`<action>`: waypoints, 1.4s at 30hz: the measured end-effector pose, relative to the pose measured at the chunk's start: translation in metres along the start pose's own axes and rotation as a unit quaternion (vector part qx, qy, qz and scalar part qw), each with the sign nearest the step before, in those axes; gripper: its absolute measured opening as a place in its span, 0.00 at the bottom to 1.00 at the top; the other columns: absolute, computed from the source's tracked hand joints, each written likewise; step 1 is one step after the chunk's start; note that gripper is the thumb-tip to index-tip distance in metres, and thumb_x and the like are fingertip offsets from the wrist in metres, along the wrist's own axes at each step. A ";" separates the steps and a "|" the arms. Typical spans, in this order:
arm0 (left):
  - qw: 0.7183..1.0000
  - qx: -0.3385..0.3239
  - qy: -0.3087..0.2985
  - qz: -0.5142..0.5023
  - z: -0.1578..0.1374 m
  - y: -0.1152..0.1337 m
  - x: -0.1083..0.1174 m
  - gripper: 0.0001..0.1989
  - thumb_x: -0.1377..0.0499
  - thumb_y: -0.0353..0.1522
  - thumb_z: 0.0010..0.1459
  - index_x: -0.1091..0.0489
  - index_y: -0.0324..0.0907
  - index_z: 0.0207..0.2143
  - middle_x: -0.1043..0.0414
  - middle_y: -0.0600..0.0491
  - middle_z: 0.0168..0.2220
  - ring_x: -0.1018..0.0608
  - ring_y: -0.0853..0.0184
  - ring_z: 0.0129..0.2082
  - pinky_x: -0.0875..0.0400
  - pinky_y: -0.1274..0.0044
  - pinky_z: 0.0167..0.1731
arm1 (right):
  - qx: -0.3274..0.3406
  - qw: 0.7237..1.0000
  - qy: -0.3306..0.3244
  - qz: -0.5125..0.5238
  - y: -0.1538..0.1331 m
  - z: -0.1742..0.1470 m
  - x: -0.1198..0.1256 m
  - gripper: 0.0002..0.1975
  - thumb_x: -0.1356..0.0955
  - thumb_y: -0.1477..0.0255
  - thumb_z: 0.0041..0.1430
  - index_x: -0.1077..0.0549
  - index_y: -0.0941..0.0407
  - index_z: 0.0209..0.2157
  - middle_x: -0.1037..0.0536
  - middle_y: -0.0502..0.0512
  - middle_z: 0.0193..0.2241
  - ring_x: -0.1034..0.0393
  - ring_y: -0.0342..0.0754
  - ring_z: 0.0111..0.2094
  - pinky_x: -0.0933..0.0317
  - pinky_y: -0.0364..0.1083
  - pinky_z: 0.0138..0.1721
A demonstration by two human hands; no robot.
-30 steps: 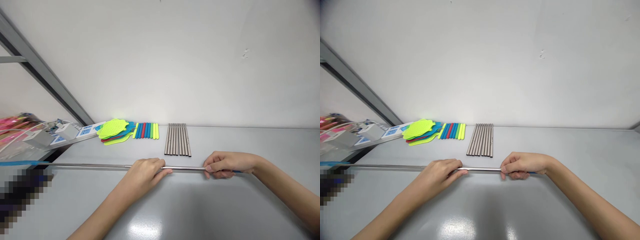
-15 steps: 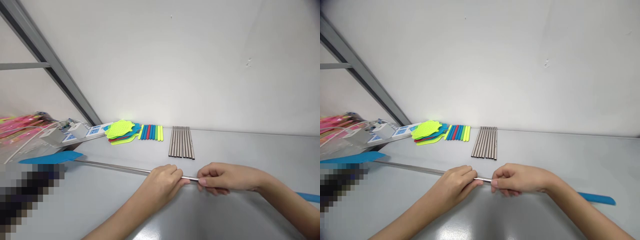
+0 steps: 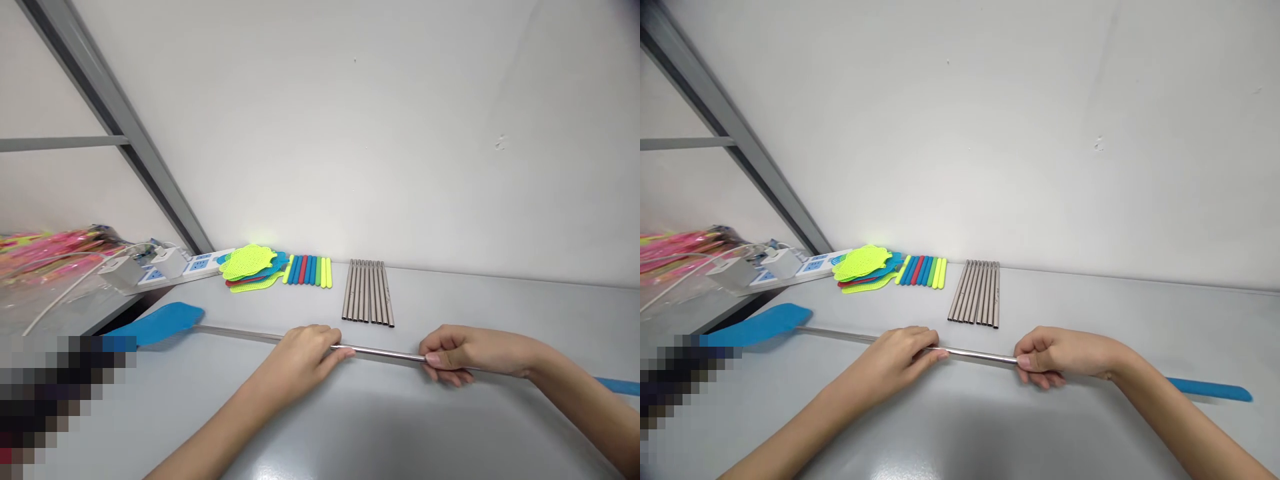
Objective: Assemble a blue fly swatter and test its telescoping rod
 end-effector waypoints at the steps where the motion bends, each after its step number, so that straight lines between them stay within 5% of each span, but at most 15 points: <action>1: 1.000 0.014 -0.005 -0.005 -0.001 -0.004 0.001 0.20 0.60 0.43 0.59 0.40 0.40 0.24 0.36 0.55 0.24 0.32 0.70 0.25 0.45 0.80 0.23 | -0.003 1.000 0.002 -0.001 0.002 -0.002 0.003 0.14 0.40 0.64 0.57 0.31 0.61 0.28 0.36 0.49 0.19 0.47 0.39 0.20 0.50 0.41 0.25; 8: 0.999 0.021 -0.003 -0.032 -0.001 -0.003 -0.004 0.20 0.60 0.42 0.60 0.39 0.41 0.26 0.36 0.55 0.26 0.32 0.69 0.27 0.43 0.80 0.24 | -0.021 0.999 0.019 -0.018 0.008 -0.005 0.010 0.14 0.38 0.64 0.55 0.29 0.61 0.29 0.33 0.51 0.23 0.45 0.39 0.22 0.49 0.41 0.26; 18: 0.993 -0.075 -0.016 -0.092 -0.003 0.027 -0.015 0.12 0.60 0.33 0.62 0.39 0.44 0.40 0.36 0.54 0.33 0.33 0.70 0.33 0.39 0.79 0.33 | -0.024 0.999 -0.009 -0.033 -0.001 0.001 -0.011 0.20 0.42 0.58 0.57 0.29 0.59 0.35 0.42 0.46 0.18 0.51 0.38 0.18 0.53 0.39 0.20; 32: 0.996 0.089 0.030 -0.007 -0.001 -0.040 0.008 0.23 0.60 0.47 0.58 0.40 0.40 0.22 0.36 0.53 0.23 0.33 0.67 0.25 0.46 0.78 0.24 | -0.064 0.991 0.063 -0.095 0.006 -0.034 0.026 0.15 0.40 0.63 0.56 0.32 0.59 0.26 0.34 0.49 0.20 0.45 0.38 0.20 0.49 0.39 0.23; 38: 0.998 0.058 0.019 0.016 0.001 -0.030 -0.003 0.24 0.61 0.46 0.59 0.41 0.40 0.20 0.35 0.55 0.22 0.33 0.70 0.23 0.50 0.79 0.21 | -0.081 0.993 0.035 -0.074 0.009 -0.027 0.020 0.17 0.40 0.60 0.56 0.33 0.60 0.27 0.28 0.53 0.22 0.43 0.36 0.15 0.51 0.37 0.16; 42: 0.998 0.029 0.003 0.047 0.002 -0.014 -0.017 0.25 0.63 0.46 0.59 0.39 0.40 0.21 0.33 0.55 0.21 0.31 0.69 0.22 0.52 0.78 0.20 | -0.088 0.994 0.000 -0.070 0.011 -0.014 0.006 0.20 0.40 0.57 0.55 0.32 0.60 0.32 0.35 0.46 0.12 0.48 0.35 0.10 0.53 0.35 0.12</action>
Point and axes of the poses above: each hand's wrist, its own z-axis towards the middle knuckle, its own x-axis out of the back of the hand, y = z × x, the point moved 3 cm from there along z, towards the middle knuckle
